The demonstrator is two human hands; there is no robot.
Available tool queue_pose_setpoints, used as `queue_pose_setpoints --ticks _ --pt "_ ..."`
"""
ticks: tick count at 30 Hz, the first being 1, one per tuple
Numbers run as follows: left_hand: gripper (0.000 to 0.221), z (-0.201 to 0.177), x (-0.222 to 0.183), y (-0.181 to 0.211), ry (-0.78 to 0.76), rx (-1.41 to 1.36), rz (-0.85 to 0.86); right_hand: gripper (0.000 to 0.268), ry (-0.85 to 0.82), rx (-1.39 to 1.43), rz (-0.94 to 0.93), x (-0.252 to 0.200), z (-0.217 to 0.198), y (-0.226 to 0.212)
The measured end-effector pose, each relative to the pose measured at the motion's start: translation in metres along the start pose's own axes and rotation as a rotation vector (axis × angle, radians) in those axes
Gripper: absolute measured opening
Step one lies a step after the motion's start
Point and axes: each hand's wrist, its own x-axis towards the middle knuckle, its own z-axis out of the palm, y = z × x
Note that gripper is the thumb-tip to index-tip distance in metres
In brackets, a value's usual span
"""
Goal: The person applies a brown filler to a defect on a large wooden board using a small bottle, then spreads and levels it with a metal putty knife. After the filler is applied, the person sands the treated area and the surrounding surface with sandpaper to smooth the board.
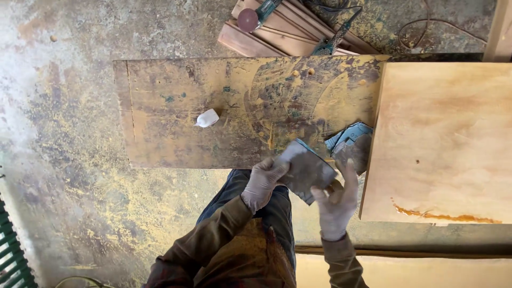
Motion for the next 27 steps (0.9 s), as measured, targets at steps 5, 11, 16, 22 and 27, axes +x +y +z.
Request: queue_pose_setpoints --ticks 5,11,16,22,27 --pt "0.028 -0.013 0.007 -0.002 -0.051 0.421 0.207 0.058 -0.044 0.313 0.653 0.009 -0.007 0.036" --pt "0.066 -0.008 -0.018 0.094 0.287 1.667 0.874 0.045 -0.035 -0.176 0.564 0.025 0.017 0.046" --pt "0.076 -0.014 -0.009 0.105 0.216 1.913 0.922 0.030 0.019 -0.315 0.479 0.022 0.036 0.054" --pt "0.057 -0.029 -0.012 0.063 -0.001 1.066 0.354 0.021 0.018 0.131 0.599 0.013 0.035 0.023" --pt "0.024 -0.036 -0.009 0.063 -0.210 0.553 0.020 0.049 -0.292 0.198 0.708 0.008 -0.012 0.036"
